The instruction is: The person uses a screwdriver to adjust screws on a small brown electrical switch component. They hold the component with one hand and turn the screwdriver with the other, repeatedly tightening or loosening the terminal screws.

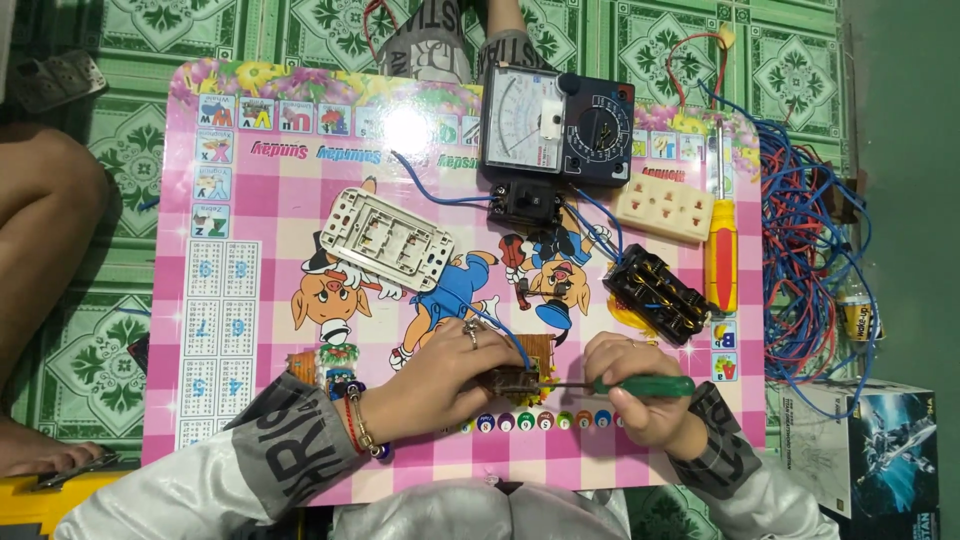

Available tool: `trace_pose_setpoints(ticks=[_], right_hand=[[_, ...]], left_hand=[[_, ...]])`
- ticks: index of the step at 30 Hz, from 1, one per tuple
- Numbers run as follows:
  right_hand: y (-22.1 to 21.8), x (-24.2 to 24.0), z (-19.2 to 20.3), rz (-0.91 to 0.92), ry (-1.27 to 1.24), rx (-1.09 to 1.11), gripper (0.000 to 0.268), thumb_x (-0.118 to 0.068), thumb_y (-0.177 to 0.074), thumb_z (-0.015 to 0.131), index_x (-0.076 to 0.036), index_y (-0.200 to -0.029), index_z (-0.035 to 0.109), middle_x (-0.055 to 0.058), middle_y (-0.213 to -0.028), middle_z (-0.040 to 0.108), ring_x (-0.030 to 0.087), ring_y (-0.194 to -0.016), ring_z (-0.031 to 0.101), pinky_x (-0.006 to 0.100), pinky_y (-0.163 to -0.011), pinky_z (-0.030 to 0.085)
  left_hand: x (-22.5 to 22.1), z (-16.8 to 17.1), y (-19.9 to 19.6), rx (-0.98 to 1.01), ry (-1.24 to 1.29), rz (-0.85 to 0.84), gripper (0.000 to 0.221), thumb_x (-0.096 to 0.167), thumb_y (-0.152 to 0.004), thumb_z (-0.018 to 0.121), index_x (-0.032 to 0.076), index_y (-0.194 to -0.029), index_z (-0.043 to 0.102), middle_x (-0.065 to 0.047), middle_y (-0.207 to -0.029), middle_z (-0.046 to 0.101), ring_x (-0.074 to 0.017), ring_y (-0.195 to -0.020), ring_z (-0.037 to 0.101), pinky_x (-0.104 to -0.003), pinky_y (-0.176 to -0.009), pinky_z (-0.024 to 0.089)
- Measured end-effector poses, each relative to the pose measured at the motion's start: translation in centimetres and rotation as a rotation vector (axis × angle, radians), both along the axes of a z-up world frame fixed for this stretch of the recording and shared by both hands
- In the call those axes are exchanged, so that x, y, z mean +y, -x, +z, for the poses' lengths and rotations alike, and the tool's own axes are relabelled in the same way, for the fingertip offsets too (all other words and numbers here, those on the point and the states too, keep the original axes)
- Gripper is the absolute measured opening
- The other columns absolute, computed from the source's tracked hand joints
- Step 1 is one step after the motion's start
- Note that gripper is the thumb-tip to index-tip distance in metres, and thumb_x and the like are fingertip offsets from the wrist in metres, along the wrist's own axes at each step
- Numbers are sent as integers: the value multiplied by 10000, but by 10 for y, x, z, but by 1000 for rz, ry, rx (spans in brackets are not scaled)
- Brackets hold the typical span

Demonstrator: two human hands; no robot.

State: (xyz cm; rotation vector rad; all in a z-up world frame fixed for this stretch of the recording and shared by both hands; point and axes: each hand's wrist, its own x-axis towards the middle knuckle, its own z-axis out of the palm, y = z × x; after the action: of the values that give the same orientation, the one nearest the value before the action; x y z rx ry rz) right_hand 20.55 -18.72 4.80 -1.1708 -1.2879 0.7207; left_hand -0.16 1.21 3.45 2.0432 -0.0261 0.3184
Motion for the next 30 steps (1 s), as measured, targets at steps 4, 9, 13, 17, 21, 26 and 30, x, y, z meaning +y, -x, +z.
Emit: trace_pose_setpoints(ticks=[4, 9, 13, 17, 21, 26, 30], right_hand=[[1, -2, 1, 109, -28, 51, 41, -155, -854, 571, -135, -888, 561, 39, -677, 616, 194, -630, 575, 383, -704, 564], [26, 24, 47, 436, 32, -82, 40, -69, -783, 640, -44, -799, 666, 96, -777, 708, 306, -684, 658, 455, -825, 592], [39, 28, 38, 792, 184, -229, 102, -55, -868, 688, -17, -960, 666, 93, -924, 691, 291, -787, 621, 390, -801, 502], [40, 28, 38, 807, 206, -295, 132, -39, -834, 709, -26, -956, 660, 83, -895, 676, 284, -744, 584, 371, -770, 482], [33, 26, 39, 778, 236, -175, 103, -38, -858, 689, -20, -957, 668, 103, -873, 685, 297, -742, 600, 386, -790, 501], [4, -11, -9, 163, 123, 166, 62, -190, -842, 636, -133, -840, 661, 57, -709, 694, 213, -650, 637, 397, -724, 570], [5, -7, -2, -69, -34, 135, 88, -128, -893, 561, -123, -981, 561, 49, -728, 643, 164, -610, 566, 361, -685, 526]], left_hand=[[1, 2, 0, -10, 0, 6, 430, 37, -709, 615, 98, -1134, 643, -24, -1127, 707, -213, -923, 601, -350, -905, 377], [1, 3, -2, -1, 36, 38, 396, 56, -724, 636, 98, -1117, 660, -18, -1118, 715, -205, -977, 625, -349, -929, 400], [2, 2, -2, -2, 40, 37, 420, 50, -712, 655, 92, -1130, 659, -19, -1114, 711, -224, -1012, 632, -360, -948, 419], [1, 2, -2, -13, 49, 42, 410, 51, -719, 668, 89, -1127, 660, -24, -1101, 714, -220, -985, 631, -356, -939, 422], [0, 0, -2, -10, 36, 44, 398, 67, -720, 651, 94, -1117, 664, -16, -1110, 714, -219, -1004, 629, -355, -947, 416], [0, -2, -2, -16, 17, 33, 387, 81, -733, 632, 88, -1119, 648, -32, -1120, 716, -218, -985, 630, -366, -929, 414], [0, -3, -1, -1, 19, 28, 409, 65, -733, 627, 89, -1140, 650, -45, -1118, 710, -218, -978, 621, -353, -919, 409]])
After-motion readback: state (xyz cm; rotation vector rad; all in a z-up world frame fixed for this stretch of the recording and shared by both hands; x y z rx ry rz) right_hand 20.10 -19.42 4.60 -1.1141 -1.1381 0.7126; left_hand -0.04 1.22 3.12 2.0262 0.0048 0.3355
